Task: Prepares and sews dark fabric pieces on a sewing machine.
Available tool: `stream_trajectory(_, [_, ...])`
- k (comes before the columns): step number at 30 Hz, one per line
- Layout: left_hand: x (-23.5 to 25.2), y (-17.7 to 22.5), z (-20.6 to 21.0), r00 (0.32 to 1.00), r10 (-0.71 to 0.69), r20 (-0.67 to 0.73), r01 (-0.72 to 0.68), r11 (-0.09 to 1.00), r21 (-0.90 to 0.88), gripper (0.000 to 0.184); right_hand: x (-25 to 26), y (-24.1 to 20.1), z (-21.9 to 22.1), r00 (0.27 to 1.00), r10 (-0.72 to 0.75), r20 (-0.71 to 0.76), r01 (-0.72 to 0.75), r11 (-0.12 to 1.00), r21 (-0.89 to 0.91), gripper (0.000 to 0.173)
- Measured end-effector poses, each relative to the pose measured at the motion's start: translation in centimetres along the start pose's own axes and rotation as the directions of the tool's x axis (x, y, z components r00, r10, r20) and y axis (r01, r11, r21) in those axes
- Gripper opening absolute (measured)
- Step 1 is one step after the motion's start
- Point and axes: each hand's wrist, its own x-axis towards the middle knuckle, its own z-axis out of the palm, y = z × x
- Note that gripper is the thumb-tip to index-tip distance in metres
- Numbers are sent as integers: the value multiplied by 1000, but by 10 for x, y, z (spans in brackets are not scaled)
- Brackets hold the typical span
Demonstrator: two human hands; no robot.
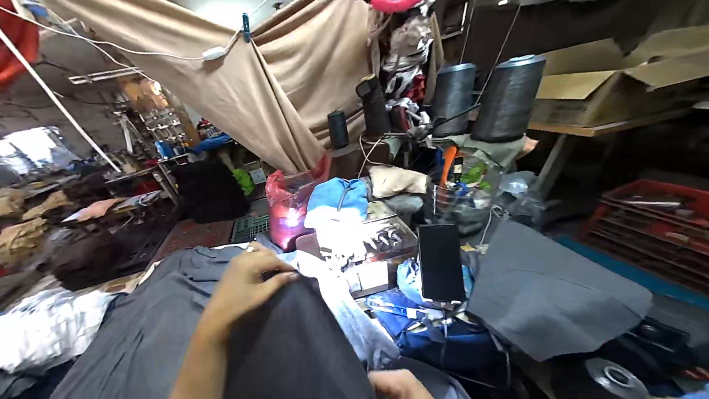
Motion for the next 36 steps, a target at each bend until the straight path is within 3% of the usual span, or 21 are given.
stream_trajectory(2, [20, -25, 43, 977, -129, 170, 127, 992, 26, 16, 13, 43, 0, 975, 216, -47, -211, 973, 95, 18])
stream_trajectory(4, [30, -48, 87, 900, -304, 311, 312, 950, 25, 19, 23, 94, -1, 922, 374, -97, -361, 924, 129, 21])
stream_trajectory(8, [29, -74, 138, 840, -417, 346, 452, 892, -22, 23, 30, 146, -7, 893, 429, -138, -428, 903, 37, 30])
stream_trajectory(12, [29, -69, 133, 843, -404, 355, 457, 886, -77, 20, 50, 131, -13, 920, 350, -177, -369, 925, -89, 34])
stream_trajectory(14, [27, -68, 131, 847, -388, 364, 442, 893, -78, 22, 69, 114, -15, 915, 302, -268, -323, 946, -38, 30])
stream_trajectory(17, [22, -68, 134, 844, -415, 340, 462, 884, -67, 25, 88, 103, -11, 877, 254, -407, -256, 965, 52, 22])
stream_trajectory(20, [22, -66, 136, 863, -436, 255, 472, 876, -98, 23, 89, 98, -8, 831, 123, -543, -163, 986, -25, 21])
stream_trajectory(24, [22, -61, 145, 872, -449, 198, 469, 880, -70, 24, 88, 101, -12, 780, 10, -626, -146, 975, -166, 20])
stream_trajectory(27, [23, -62, 158, 873, -463, 154, 481, 870, -106, 26, 95, 106, -17, 789, 94, -607, -210, 970, -122, 25])
stream_trajectory(31, [21, -58, 159, 852, -492, 178, 511, 856, -80, 28, 93, 104, -22, 856, 284, -432, -269, 958, 97, 19])
stream_trajectory(36, [11, -55, 161, 907, -402, 128, 416, 902, -114, 25, 75, 108, -20, 894, 284, -346, -264, 959, 106, 17])
